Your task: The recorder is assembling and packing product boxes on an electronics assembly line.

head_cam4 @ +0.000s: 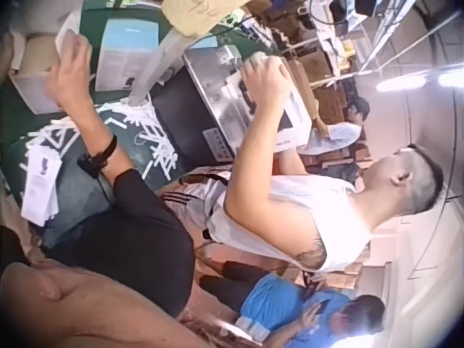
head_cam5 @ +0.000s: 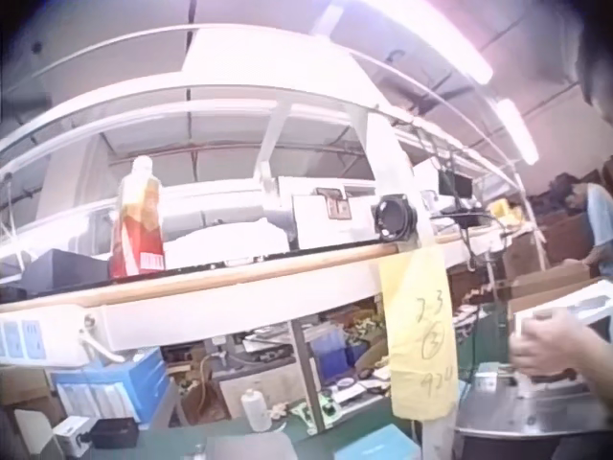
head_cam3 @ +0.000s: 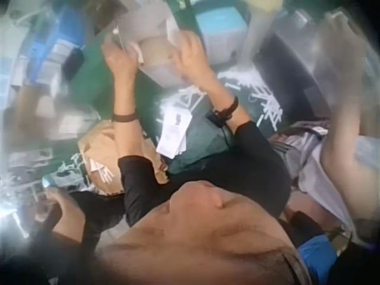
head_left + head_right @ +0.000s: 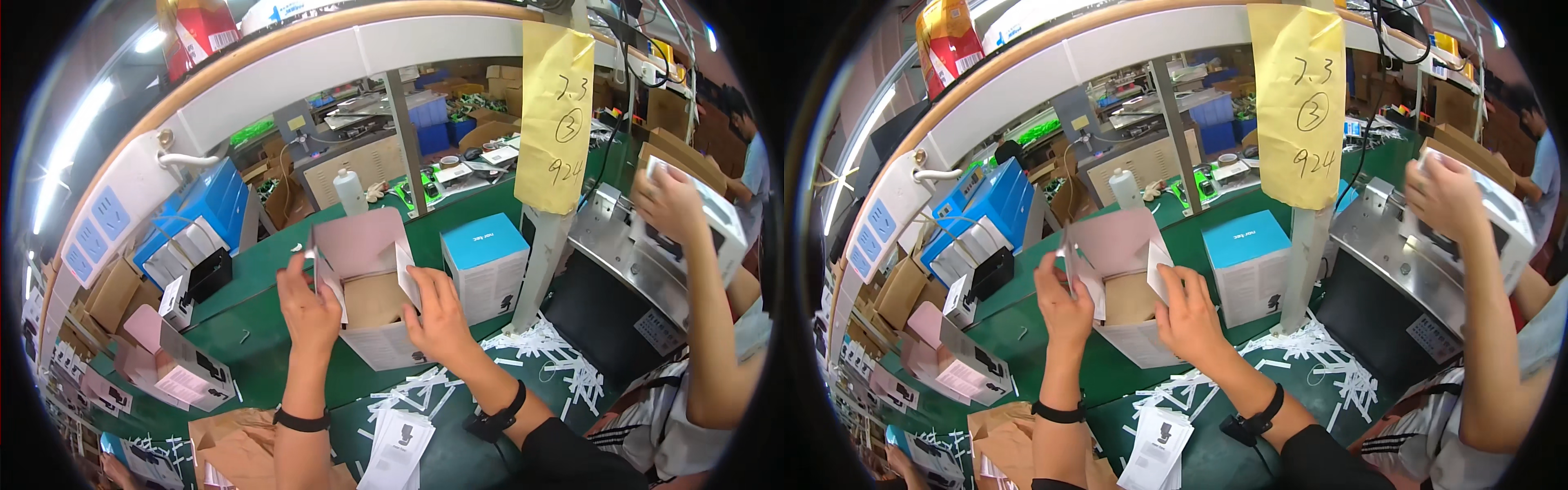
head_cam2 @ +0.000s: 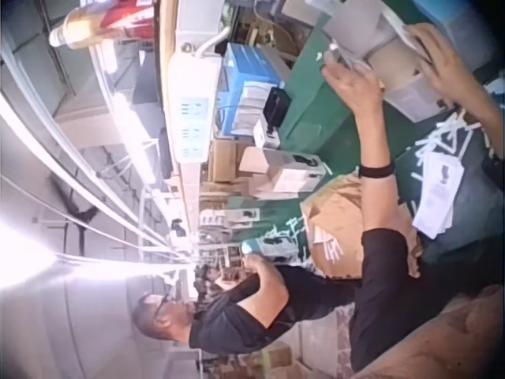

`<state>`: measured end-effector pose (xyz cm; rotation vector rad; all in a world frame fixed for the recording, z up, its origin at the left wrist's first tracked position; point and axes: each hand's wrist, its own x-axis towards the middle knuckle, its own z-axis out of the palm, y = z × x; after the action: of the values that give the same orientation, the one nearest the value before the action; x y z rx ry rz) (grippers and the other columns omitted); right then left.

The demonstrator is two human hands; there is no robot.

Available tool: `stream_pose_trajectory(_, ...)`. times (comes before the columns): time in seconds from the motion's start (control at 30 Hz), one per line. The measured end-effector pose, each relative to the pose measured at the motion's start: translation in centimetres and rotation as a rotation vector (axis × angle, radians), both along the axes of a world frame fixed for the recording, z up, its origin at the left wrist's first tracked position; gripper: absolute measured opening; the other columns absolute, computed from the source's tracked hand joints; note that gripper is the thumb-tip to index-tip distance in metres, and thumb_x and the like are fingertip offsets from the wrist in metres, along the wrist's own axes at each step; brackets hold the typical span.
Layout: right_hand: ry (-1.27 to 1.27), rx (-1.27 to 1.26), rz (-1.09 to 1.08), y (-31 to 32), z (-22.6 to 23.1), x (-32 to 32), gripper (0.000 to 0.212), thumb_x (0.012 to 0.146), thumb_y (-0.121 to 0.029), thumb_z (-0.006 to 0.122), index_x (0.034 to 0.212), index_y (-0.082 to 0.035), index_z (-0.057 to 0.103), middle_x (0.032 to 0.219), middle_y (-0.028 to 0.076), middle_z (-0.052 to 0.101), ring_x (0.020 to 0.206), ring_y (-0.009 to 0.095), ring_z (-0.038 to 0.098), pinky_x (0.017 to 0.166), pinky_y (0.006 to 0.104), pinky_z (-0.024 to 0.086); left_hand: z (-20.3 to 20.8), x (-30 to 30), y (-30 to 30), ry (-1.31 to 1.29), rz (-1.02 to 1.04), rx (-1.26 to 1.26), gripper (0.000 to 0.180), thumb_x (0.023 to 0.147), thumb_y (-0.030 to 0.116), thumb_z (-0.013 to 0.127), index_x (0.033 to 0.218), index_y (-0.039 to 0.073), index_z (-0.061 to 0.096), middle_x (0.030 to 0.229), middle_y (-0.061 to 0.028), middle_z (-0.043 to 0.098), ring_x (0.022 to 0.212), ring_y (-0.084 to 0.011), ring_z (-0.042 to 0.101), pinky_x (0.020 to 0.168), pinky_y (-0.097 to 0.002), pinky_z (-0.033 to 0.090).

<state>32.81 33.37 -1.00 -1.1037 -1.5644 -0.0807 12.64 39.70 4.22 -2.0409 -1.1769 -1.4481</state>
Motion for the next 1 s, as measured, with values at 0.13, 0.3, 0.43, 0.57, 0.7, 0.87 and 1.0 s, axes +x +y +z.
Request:
stream_pose_trajectory(0.13,0.011,-0.033,0.031,0.2,0.0,0.3,0.052,0.082,-0.002,0.068,0.131,0.000,0.052,0.121,0.022,0.053,0.108,0.042,0.056,0.093,0.0466,0.049,-0.3,0.0,0.3,-0.087,-0.173,0.050,0.072,0.075,-0.011,0.064,0.143,0.000,0.042,0.093,-0.0142,0.052,0.078,-0.0262,0.053,0.069,-0.0353,0.048)
stream_pose_trajectory(0.3,0.015,-0.066,-0.001,0.1,0.0,0.7,0.048,0.082,-0.003,0.068,0.128,-0.001,0.054,0.120,0.021,0.054,0.109,0.041,0.057,0.095,0.0455,0.048,0.7,1.1,0.0,0.179,-0.083,-0.027,0.074,0.078,-0.005,0.071,0.145,0.005,0.040,0.102,-0.0180,0.053,0.090,-0.0329,0.055,0.079,-0.0413,0.048)
stream_pose_trajectory(0.43,0.029,-0.089,0.030,0.0,0.1,1.5,0.048,0.083,-0.007,0.070,0.128,-0.002,0.056,0.121,0.021,0.054,0.108,0.040,0.057,0.094,0.0448,0.049,1.4,1.7,-1.6,0.206,-0.033,-0.178,0.059,0.082,0.000,0.070,0.137,0.007,0.052,0.106,-0.0194,0.053,0.094,-0.0359,0.055,0.084,-0.0440,0.048)
stream_pose_trajectory(0.57,0.058,-0.085,0.083,0.3,-0.6,2.0,0.045,0.085,-0.021,0.076,0.126,-0.006,0.064,0.125,0.019,0.053,0.116,0.039,0.055,0.099,0.0457,0.047,-0.2,0.9,-2.0,0.180,-0.095,-0.268,0.032,0.086,0.003,0.067,0.118,0.003,0.065,0.115,-0.0219,0.052,0.103,-0.0392,0.056,0.086,-0.0456,0.048)
stream_pose_trajectory(0.7,-0.047,-0.001,0.111,1.8,-3.1,2.1,0.028,0.091,-0.027,0.071,0.108,-0.005,0.075,0.137,0.021,0.047,0.130,0.041,0.044,0.108,0.0506,0.040,-2.3,1.5,-2.2,0.089,-0.214,-0.437,0.028,0.089,0.004,0.065,0.117,0.001,0.066,0.131,-0.0245,0.051,0.120,-0.0445,0.055,0.098,-0.0460,0.047)
stream_pose_trajectory(0.87,0.280,-0.201,0.261,4.0,-3.0,2.6,0.012,0.091,-0.015,0.071,0.099,-0.010,0.078,0.153,0.024,0.033,0.144,0.044,0.033,0.118,0.0480,0.031,-4.2,2.2,-2.3,-0.077,-0.504,-0.432,0.035,0.092,0.006,0.059,0.127,-0.002,0.062,0.138,-0.0274,0.054,0.128,-0.0434,0.054,0.111,-0.0478,0.040)
stream_pose_trajectory(1.0,0.196,-0.268,0.382,5.6,-2.2,4.9,0.056,0.085,-0.004,0.071,0.138,-0.009,0.052,0.161,0.029,0.022,0.150,0.042,0.027,0.121,0.0419,0.024,-4.3,2.5,0.2,-0.026,-0.486,-0.667,0.040,0.091,0.010,0.065,0.130,0.001,0.060,0.131,-0.0210,0.064,0.123,-0.0332,0.061,0.111,-0.0481,0.039)
